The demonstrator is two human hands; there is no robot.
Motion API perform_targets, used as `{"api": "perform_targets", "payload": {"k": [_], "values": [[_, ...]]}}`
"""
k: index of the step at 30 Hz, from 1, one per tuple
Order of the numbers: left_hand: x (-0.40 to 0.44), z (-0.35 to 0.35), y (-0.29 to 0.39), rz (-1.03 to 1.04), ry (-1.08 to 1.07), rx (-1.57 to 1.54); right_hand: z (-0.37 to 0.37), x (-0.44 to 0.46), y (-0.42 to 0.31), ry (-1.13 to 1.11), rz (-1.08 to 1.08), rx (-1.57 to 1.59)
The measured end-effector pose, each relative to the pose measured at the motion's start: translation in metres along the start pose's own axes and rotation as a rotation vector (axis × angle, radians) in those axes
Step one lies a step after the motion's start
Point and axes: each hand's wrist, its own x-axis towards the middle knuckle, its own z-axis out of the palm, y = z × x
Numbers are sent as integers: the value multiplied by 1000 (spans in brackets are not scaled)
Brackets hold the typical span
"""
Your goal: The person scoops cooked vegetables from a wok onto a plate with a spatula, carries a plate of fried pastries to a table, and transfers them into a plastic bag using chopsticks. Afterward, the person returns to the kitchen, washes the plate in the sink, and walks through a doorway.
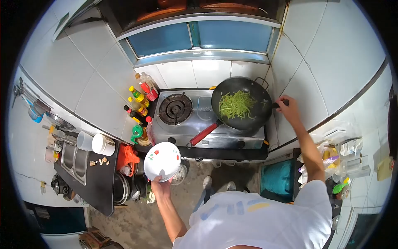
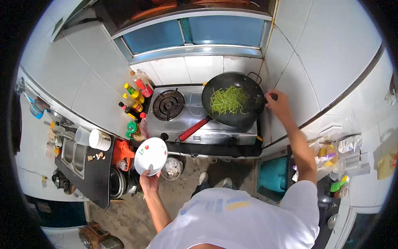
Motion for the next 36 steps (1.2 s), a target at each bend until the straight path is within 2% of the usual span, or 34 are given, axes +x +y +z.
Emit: {"api": "perform_targets", "payload": {"k": [3,6,9,14,18,21,24,27,30,33,36], "values": [[-5,3,0,-7,-1,-5,50,7,49,113,4,467],[-10,1,1,-21,1,6,92,4,47,-7,-173,447],[-9,-2,2,-28,-10,2,75,-17,-19,-220,-544,41],[-8,-4,0,-26,-12,13,53,-41,-47,-386,-478,160],[-12,3,1,-29,-12,17,59,-32,-16,-412,-404,199],[-12,5,2,-15,-2,6,43,-15,-11,-269,-327,236],[-14,7,1,-8,28,-4,13,-5,-37,-154,-121,91],[-15,5,0,-3,25,10,-5,9,-56,-185,0,-101],[-15,0,1,0,-4,39,3,14,-54,-109,134,5],[-15,2,0,-8,1,13,43,11,-25,105,82,274],[-13,-1,1,-34,0,9,71,7,-18,58,-26,403]]}}
